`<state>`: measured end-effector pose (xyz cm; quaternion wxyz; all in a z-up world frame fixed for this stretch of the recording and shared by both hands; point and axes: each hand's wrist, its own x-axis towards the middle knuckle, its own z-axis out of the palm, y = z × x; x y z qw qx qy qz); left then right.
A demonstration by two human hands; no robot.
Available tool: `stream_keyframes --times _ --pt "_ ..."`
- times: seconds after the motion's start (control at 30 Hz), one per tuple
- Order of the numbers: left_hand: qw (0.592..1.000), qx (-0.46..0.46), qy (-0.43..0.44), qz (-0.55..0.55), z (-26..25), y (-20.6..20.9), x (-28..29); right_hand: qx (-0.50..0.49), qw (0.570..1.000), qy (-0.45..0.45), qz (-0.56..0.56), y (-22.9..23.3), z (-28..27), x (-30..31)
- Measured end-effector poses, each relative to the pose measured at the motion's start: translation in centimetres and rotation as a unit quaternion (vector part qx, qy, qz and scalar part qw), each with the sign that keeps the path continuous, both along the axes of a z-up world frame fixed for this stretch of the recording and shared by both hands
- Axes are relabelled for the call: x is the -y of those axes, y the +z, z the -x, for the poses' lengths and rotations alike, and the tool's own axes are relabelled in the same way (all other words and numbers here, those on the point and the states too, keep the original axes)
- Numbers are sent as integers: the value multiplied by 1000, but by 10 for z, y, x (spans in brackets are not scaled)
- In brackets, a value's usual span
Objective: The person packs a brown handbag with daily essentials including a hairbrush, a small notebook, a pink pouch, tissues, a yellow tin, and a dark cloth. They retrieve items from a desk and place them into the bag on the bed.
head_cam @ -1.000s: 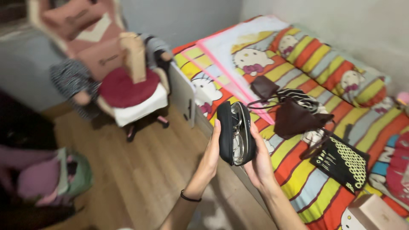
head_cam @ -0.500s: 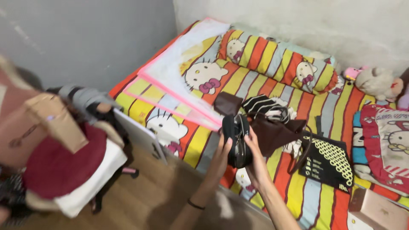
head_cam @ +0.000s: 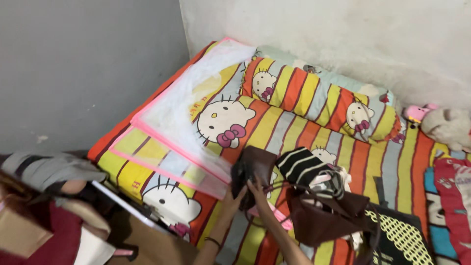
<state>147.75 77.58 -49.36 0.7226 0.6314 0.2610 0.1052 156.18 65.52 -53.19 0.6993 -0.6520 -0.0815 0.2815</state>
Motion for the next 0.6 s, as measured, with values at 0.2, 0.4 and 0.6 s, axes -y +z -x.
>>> stream_keyframes --times 0.2,0.4,0.6 --pt "998 23 7 -55 -67 -130 -84 235 938 26 253 -70 -82 -76" --pt "1000 -17 16 -11 -133 -214 -138 255 759 83 594 -79 -85 -77" --pt "999 -24 -16 -19 -173 -214 -160 281 797 -100 524 -86 -107 -51"
